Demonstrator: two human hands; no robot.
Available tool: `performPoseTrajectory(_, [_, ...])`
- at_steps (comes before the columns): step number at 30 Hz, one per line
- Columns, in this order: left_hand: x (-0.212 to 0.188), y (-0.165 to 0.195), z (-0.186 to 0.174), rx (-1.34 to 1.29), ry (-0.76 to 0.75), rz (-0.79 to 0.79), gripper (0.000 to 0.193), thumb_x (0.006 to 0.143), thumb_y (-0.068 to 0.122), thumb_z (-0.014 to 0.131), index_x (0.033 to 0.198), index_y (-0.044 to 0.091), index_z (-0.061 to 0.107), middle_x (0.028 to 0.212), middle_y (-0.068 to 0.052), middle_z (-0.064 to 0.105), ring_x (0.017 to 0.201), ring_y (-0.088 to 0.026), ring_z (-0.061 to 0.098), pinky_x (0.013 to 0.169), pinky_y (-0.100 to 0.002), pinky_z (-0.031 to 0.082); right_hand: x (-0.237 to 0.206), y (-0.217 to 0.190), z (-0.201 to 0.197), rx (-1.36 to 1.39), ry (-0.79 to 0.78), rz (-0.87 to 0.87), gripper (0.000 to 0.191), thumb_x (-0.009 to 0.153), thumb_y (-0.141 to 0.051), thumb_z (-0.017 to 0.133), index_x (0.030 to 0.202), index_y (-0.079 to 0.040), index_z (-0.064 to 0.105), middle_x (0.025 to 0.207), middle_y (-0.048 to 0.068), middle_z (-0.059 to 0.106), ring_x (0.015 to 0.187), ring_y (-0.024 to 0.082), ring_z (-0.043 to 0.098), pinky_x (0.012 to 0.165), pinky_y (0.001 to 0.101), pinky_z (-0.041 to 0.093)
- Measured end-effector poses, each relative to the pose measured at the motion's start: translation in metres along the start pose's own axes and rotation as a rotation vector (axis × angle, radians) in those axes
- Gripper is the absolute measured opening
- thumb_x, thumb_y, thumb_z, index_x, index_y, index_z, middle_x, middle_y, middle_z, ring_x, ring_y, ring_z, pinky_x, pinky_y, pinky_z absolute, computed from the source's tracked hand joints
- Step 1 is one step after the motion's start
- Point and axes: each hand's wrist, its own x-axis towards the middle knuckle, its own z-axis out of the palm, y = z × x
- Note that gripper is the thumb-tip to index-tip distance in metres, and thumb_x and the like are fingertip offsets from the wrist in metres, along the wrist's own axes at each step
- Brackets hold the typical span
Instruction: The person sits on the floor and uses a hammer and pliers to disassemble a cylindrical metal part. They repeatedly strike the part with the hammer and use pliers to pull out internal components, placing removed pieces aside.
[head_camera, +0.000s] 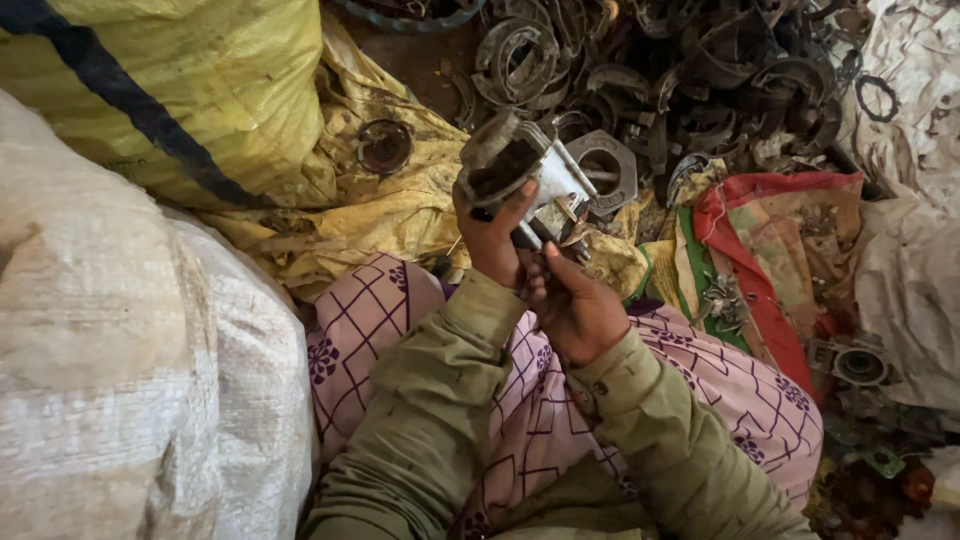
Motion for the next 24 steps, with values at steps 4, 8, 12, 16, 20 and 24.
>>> performPoseTrajectory(4, [-0.001,0.0,0.004,-0.061,0.012,-0.017,0.067,0.08,0.014,0.088,0.136,0.002,0.053,0.126,-0.01,0.063,0.112,-0.021,0.063,0.098,-0.037,0.054,-0.004,0.003,0.007,-0.01,-0.071,-0.093,0.026,0.106,-0.015,0.061,0.121,0.006,0.061,0.097,0.009,0.063,0.086,0.018,0.059,0.084,0.0333,0.051])
performPoseTrajectory(8, [0.001,-0.001,0.002,-0.02,0.011,-0.005,0.065,0.08,0.012,0.088,0.134,0.002,0.054,0.125,-0.01,0.064,0.112,-0.021,0.063,0.099,-0.036,0.054,-0.013,0.009,0.021,-0.091,0.11,-0.174,0.022,0.096,-0.007,0.058,0.117,-0.001,0.058,0.111,0.012,0.067,0.096,0.021,0.063,0.091,0.0343,0.053])
performPoseTrajectory(12, [0.002,-0.002,0.001,-0.022,0.01,0.01,0.063,0.081,0.012,0.088,0.134,0.002,0.055,0.124,-0.01,0.065,0.11,-0.021,0.064,0.099,-0.036,0.054,-0.016,0.006,0.013,0.063,0.101,-0.117,0.029,0.099,-0.027,0.055,0.112,-0.001,0.062,0.105,0.011,0.067,0.089,0.021,0.063,0.083,0.0344,0.054])
performPoseTrajectory(16, [-0.001,0.0,0.004,-0.095,0.006,-0.019,0.064,0.08,0.01,0.088,0.134,0.002,0.054,0.124,-0.01,0.065,0.11,-0.02,0.064,0.098,-0.034,0.053,-0.006,0.001,0.005,0.023,0.022,-0.036,0.027,0.11,-0.026,0.063,0.111,0.001,0.065,0.095,0.01,0.064,0.081,0.02,0.059,0.073,0.0315,0.052])
performPoseTrajectory(20, [-0.001,0.0,0.004,-0.038,-0.011,-0.015,0.062,0.081,0.009,0.088,0.133,0.002,0.054,0.124,-0.01,0.065,0.11,-0.02,0.064,0.098,-0.034,0.054,-0.007,0.002,0.015,-0.089,-0.067,-0.166,0.012,0.106,-0.012,0.062,0.109,0.0,0.063,0.095,0.009,0.064,0.086,0.021,0.062,0.079,0.0348,0.055])
performPoseTrajectory(24, [0.002,-0.003,0.003,-0.039,0.01,0.005,0.064,0.08,0.011,0.088,0.133,0.002,0.053,0.123,-0.01,0.065,0.11,-0.02,0.065,0.097,-0.035,0.055,-0.021,0.007,0.02,-0.059,0.217,-0.147,0.009,0.093,-0.006,0.053,0.101,-0.007,0.057,0.104,0.008,0.072,0.1,0.02,0.07,0.089,0.0333,0.057])
